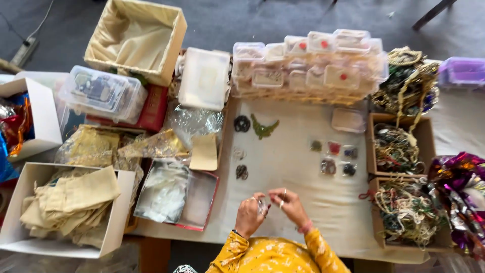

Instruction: Sorting and packaging jewelry components into small plastic bags and boxes.

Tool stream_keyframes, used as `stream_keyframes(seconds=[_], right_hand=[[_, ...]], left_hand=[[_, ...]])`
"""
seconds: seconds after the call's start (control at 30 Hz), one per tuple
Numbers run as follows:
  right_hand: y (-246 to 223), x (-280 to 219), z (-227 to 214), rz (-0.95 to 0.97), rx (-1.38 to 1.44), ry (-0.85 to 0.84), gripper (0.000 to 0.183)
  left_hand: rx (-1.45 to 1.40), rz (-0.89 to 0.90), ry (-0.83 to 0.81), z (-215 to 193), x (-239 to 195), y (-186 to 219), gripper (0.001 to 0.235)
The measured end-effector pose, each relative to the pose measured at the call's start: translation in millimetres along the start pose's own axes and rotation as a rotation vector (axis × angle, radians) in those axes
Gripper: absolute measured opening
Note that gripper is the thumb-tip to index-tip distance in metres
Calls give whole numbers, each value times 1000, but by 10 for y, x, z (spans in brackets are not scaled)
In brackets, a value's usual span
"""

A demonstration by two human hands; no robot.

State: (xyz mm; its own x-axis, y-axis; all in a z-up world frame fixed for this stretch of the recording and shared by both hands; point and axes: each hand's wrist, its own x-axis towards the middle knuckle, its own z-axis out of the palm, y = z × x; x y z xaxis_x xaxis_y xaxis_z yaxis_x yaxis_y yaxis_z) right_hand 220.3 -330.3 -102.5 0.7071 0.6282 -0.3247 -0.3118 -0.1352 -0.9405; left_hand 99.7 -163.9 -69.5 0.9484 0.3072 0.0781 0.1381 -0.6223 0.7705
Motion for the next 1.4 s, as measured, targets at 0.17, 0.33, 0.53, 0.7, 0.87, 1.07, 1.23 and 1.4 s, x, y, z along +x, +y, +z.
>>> stream_keyframes(seconds=[0.17, 0.33, 0.53, 0.7, 0.87, 1.07, 1.23, 1.4], right_hand=[[-244, 643, 331, -182, -604, 50, 34], [-330, 1029, 846, -531, -1032, -162, 63], [85, 938, 846, -714, -1342, -130, 58], [272, 540, 370, -690, -1319, -103, 40], [204, 254, -45, -325, -1128, 221, 20], [-88, 73, -446, 138, 139, 345, 20], [-892, -272, -210, -36, 316, 137, 19], [-813, -374, -116, -56, 189, -22, 27]], left_hand=[[-53, -253, 36, -311, -86, -45, 49], [-83, -324, 65, -468, -179, -208, 54], [-124, -359, 64, -486, -181, -219, 55], [-171, -316, 18, -391, -103, -162, 59], [-121, -200, -19, -289, 36, -54, 63], [-66, -59, -30, -123, 237, 122, 60], [-74, 36, -66, 10, 323, 349, 55], [-92, 163, 8, -6, 311, 515, 55]])
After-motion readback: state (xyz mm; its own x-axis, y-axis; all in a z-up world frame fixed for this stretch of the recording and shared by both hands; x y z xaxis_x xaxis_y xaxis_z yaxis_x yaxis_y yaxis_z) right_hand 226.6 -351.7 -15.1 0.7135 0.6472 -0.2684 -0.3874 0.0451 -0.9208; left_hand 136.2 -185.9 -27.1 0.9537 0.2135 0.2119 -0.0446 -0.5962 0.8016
